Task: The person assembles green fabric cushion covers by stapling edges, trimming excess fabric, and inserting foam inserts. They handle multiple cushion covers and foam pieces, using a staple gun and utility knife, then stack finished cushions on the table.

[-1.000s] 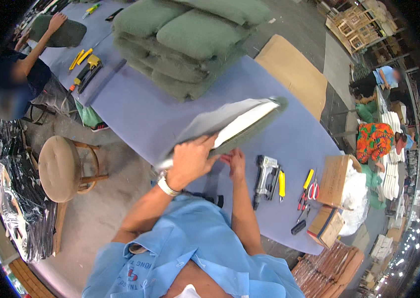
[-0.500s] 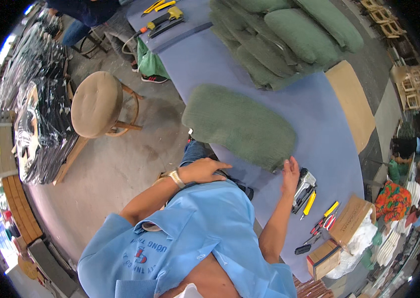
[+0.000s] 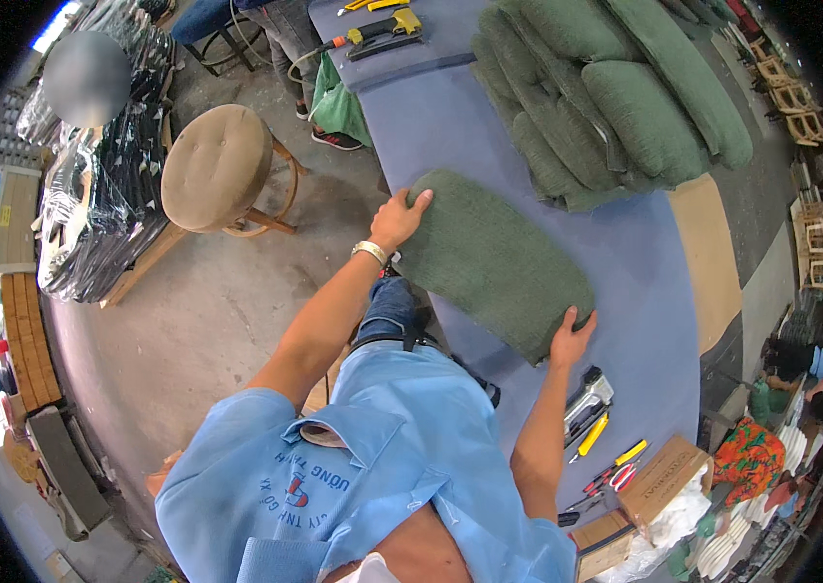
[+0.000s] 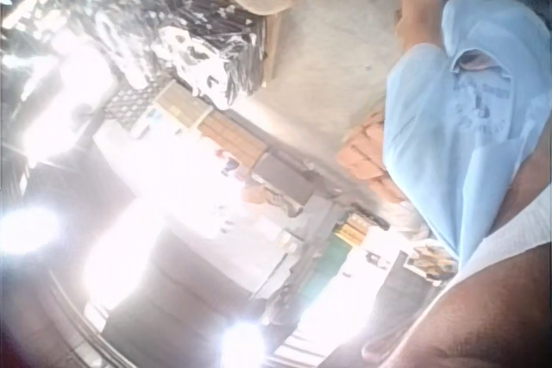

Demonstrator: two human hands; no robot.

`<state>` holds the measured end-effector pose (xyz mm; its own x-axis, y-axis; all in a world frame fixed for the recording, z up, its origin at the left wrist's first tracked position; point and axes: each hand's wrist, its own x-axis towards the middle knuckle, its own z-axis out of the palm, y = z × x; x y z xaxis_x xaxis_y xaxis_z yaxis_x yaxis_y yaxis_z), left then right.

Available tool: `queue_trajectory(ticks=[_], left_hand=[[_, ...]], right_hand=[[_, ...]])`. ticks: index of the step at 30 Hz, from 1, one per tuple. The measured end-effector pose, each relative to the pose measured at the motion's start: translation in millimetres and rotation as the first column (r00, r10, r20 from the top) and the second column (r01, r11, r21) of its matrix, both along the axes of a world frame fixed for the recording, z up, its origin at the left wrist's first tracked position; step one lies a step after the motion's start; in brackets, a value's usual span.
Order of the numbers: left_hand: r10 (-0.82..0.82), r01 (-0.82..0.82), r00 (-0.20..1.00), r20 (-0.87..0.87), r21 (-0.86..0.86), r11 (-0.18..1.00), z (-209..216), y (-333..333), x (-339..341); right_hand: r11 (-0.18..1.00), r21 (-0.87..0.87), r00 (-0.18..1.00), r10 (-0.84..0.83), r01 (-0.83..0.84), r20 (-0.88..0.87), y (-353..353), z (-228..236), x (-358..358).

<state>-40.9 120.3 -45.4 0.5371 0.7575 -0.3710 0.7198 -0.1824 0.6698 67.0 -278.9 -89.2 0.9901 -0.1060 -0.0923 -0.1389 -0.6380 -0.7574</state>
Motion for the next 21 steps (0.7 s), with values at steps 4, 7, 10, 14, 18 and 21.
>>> queue_trajectory(ticks=[4, 7, 10, 14, 18, 21], left_hand=[[-0.115, 0.199, 0.959, 0.258, -0.326, 0.924, 43, 16, -12], [-0.191, 0.338, 0.839, 0.509, -0.214, 0.916, 137, -3, -31], [-0.307, 0.375, 0.588, 0.748, 0.084, 0.923, 199, -21, -44], [-0.675, 0.476, 0.482, 0.558, 0.480, 0.737, 279, -20, -55], [-0.769, 0.611, 0.500, 0.398, 0.467, 0.639, 282, -8, -43], [-0.727, 0.617, 0.510, 0.460, 0.394, 0.681, 248, -3, -37]], right_hand=[[0.981, 0.151, 0.990, -0.108, 0.121, -0.090, -11, 7, 3], [0.888, 0.411, 0.977, -0.163, 0.205, -0.136, -6, 12, 20], [0.679, 0.702, 0.975, -0.183, 0.216, -0.123, 23, 28, 25], [0.366, 0.874, 0.944, -0.192, 0.321, -0.267, 59, 56, 36], [0.509, 0.802, 0.950, -0.162, 0.313, -0.268, 56, 63, 53], [0.846, 0.521, 0.993, -0.109, 0.111, -0.036, 59, 102, 59]])
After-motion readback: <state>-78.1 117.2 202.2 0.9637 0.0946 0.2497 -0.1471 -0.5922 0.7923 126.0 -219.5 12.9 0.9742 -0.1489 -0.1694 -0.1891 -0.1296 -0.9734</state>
